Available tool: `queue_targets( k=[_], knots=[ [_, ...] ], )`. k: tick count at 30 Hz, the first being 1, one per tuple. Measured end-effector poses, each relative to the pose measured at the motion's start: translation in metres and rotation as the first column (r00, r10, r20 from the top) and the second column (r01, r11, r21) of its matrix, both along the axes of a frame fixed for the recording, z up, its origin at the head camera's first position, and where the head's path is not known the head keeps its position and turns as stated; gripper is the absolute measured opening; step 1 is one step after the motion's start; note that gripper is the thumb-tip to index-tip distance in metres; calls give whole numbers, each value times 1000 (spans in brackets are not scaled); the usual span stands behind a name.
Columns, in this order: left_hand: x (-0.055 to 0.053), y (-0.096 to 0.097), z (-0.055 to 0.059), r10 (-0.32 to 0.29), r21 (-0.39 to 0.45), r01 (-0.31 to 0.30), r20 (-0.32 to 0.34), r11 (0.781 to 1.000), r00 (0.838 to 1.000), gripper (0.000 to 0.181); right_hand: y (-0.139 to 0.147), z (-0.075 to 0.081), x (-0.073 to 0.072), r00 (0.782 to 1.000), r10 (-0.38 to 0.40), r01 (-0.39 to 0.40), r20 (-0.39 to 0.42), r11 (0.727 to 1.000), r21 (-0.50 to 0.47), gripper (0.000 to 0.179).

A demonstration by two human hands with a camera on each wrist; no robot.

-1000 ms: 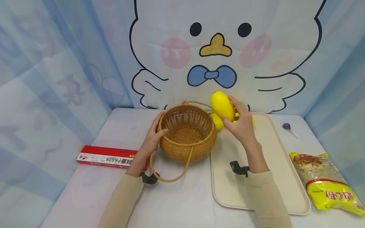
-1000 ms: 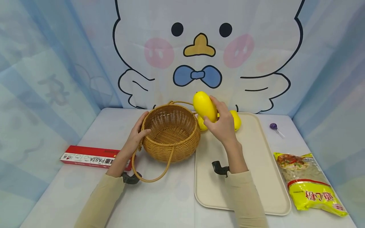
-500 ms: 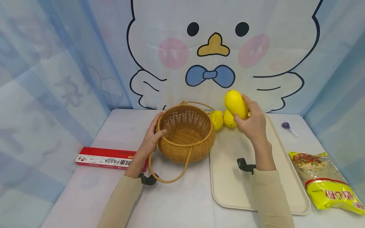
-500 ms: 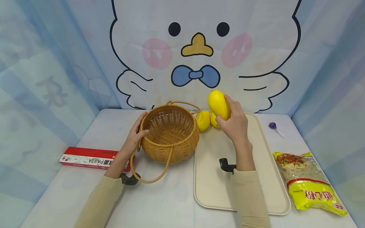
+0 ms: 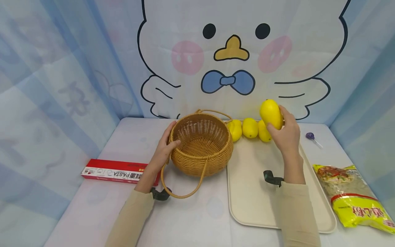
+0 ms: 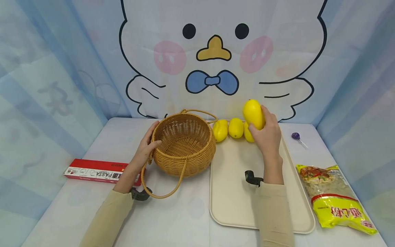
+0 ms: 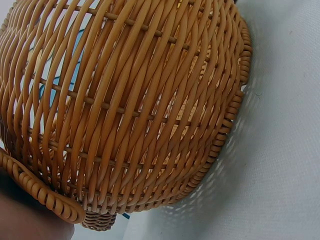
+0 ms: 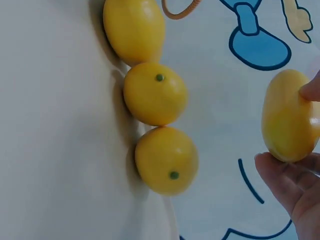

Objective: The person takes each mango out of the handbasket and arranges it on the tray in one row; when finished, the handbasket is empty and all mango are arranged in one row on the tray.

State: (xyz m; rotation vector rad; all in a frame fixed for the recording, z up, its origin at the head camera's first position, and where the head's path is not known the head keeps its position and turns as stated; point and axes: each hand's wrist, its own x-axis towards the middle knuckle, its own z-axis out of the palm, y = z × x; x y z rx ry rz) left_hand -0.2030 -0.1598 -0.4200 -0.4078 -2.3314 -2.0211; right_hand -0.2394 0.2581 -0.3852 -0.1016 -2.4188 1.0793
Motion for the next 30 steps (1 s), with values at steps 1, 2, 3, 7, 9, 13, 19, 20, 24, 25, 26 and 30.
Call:
queue_targets(
  k=[1, 2, 3, 7, 9, 13, 19, 20, 24, 25, 26, 30],
  knots=[
    [0, 0, 0, -2, 1, 2, 4, 1000, 1000, 71, 3, -2, -1, 1000, -11, 11, 12, 1000, -8, 69],
    [0, 0, -1, -5, 1, 5, 9, 1000, 1000, 71, 6, -4, -1, 999, -23, 23, 24, 1000, -16, 69],
    [0, 1, -1, -7, 1, 7, 12, 1000, 1000, 72, 9, -7, -2, 999, -33, 34, 36, 999, -24, 69],
    [0, 0, -1, -9, 5, 8, 21, 1000, 1000, 73, 17, -13, -5, 996, -60, 64, 68, 997, -51, 70],
    [0, 0, -1, -11, 8, 11, 17, 1000, 1000, 74, 18, -14, -6, 994, -72, 77, 81, 995, -59, 70],
    [0, 0, -1, -8, 7, 8, 14, 1000, 1000, 74, 21, -16, -7, 989, -104, 111, 102, 992, -62, 72],
    [0, -1, -1, -1, 2, 1, 3, 1000, 1000, 72, 30, -25, -10, 974, -151, 164, 168, 985, -62, 73],
    [0, -1, 0, -1, 2, 1, 2, 1000, 1000, 72, 32, -26, -10, 971, -157, 171, 180, 983, -62, 73],
    [-1, -1, 0, -2, -2, 2, -3, 1000, 1000, 72, 37, -32, -10, 959, -185, 200, 215, 979, -46, 74],
    [-1, -1, 0, -2, -3, 2, -3, 1000, 1000, 71, 38, -33, -10, 956, -191, 205, 222, 978, -42, 74],
    [-1, -1, 0, -1, -5, 1, 0, 1000, 1000, 71, 39, -34, -10, 953, -195, 209, 231, 977, -40, 74],
    [-1, -1, 0, 0, -4, 0, 4, 1000, 1000, 70, 41, -38, -11, 942, -205, 222, 267, 974, -35, 75]
  ],
)
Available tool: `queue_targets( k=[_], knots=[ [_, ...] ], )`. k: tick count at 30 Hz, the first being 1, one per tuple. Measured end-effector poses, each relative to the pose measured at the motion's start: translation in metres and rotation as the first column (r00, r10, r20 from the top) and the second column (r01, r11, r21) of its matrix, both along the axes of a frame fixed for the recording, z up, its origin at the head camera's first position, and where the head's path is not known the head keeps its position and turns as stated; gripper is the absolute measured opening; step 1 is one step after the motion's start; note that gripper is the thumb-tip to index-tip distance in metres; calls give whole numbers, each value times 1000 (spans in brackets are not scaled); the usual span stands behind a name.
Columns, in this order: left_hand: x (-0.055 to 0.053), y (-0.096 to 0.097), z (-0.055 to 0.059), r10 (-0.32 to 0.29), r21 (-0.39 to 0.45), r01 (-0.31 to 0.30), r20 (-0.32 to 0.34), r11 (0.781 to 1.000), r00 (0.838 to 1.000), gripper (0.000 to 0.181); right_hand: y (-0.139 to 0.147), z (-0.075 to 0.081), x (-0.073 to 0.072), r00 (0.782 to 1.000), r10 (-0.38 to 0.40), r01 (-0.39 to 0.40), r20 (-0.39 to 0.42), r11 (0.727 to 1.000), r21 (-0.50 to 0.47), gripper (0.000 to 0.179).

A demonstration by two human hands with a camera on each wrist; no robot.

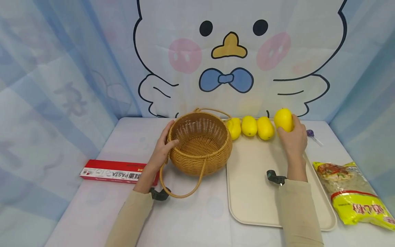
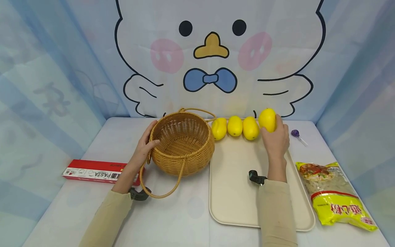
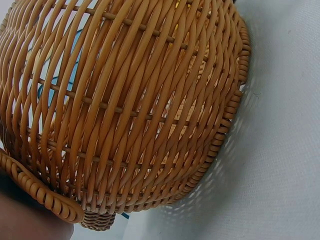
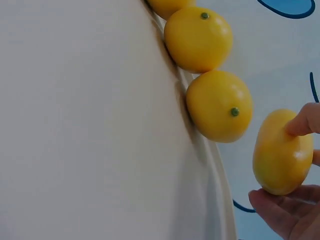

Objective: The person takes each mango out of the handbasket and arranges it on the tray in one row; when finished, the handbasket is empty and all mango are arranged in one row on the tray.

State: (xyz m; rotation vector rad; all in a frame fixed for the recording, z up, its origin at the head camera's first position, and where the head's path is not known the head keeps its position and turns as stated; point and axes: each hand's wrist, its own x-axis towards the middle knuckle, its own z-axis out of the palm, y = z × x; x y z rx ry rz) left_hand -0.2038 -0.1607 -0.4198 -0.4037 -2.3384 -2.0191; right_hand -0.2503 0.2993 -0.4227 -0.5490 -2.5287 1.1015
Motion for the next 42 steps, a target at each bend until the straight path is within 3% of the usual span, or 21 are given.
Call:
queue_targets(
  k=[17, 26, 36, 42],
  knots=[
    [-1, 2, -1, -5, 10, 5, -10, 1000, 1000, 70, 14, -19, 1, 983, 44, -36, 181, 998, -47, 77],
    [0, 0, 0, -6, 13, 6, 3, 1000, 1000, 73, 13, -22, -1, 974, 53, -46, 221, 998, -36, 77],
    [2, -2, 0, 7, 13, -7, 2, 1000, 1000, 71, 10, -18, -2, 976, 71, -65, 207, 997, -34, 80],
    [1, -2, -1, 5, 2, -5, 7, 1000, 1000, 71, 9, -8, -2, 987, 72, -76, 143, 997, 24, 75]
  ],
)
